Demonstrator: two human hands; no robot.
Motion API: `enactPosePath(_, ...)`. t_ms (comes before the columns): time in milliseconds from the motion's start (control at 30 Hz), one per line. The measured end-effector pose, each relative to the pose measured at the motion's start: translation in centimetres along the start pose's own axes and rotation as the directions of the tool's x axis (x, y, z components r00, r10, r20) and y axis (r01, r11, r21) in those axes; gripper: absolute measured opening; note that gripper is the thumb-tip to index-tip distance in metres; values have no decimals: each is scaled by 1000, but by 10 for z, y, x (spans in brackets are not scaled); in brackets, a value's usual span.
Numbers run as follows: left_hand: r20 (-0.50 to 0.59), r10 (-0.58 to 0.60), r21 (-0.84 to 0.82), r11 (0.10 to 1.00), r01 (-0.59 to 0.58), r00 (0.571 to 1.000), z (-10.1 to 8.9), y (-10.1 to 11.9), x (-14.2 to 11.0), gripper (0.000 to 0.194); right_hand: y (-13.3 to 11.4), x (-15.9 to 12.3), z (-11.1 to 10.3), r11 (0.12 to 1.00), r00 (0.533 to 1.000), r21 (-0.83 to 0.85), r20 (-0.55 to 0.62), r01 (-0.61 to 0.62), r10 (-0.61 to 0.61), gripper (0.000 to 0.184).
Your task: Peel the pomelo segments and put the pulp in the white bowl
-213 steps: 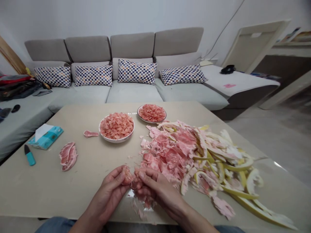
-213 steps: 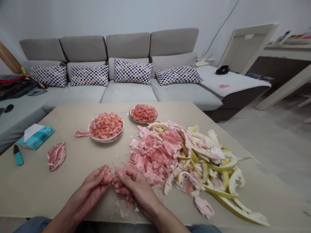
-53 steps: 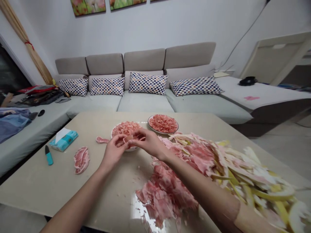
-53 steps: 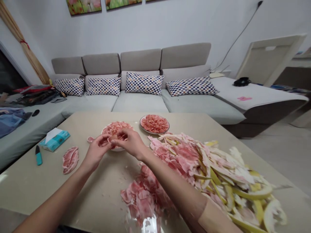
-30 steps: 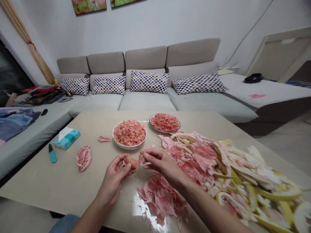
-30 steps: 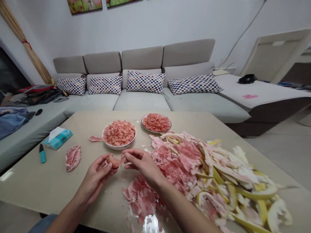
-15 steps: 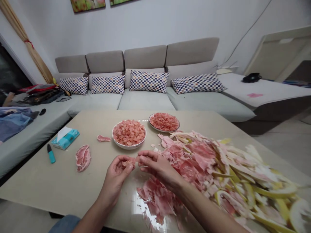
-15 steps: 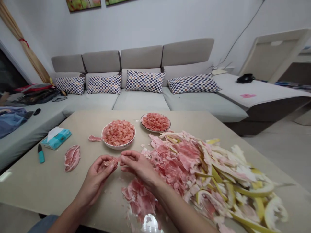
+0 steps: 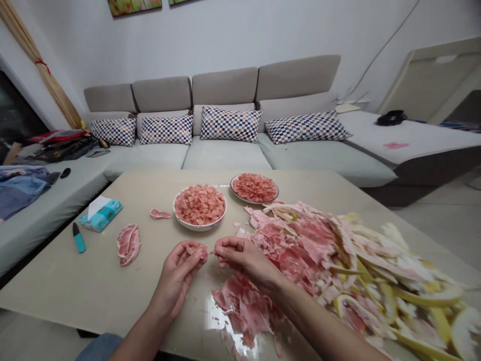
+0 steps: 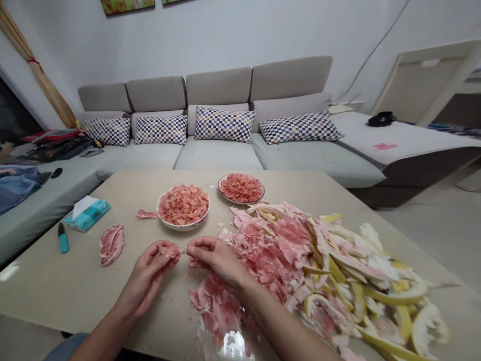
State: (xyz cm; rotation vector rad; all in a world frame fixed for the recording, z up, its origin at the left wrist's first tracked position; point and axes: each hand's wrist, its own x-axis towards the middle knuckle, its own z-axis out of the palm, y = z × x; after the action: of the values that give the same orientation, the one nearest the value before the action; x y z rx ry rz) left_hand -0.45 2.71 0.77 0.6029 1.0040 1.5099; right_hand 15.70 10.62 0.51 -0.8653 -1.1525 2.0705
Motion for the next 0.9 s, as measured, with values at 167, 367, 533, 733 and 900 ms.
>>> enactPosePath(167, -28, 54, -5, 998, -55, 998, -7, 8, 4, 19, -3, 0, -7, 996, 997, -68, -30, 64, -66, 27)
enactPosePath(367, 1, -76, -60, 995, 76, 997, -8, 0, 5, 15, -34, 36, -7, 785, 922, -534, -24, 315, -386, 22)
enactPosePath(533, -10, -145, -122, 982, 142, 989, -14, -8, 10, 11, -71, 106, -3, 558, 812, -730, -7, 394, -584, 12)
enactPosePath(733, 35, -144, -178, 973, 148, 989, -17, -5, 11, 14, -73, 143, -8, 419, 811, -822, 87, 387, -579, 20)
enactPosePath(900, 50, -136, -189, 972, 143, 989, -18, -5, 10, 13, -75, 141, -20, 444, 829, -822, 60, 356, -556, 31)
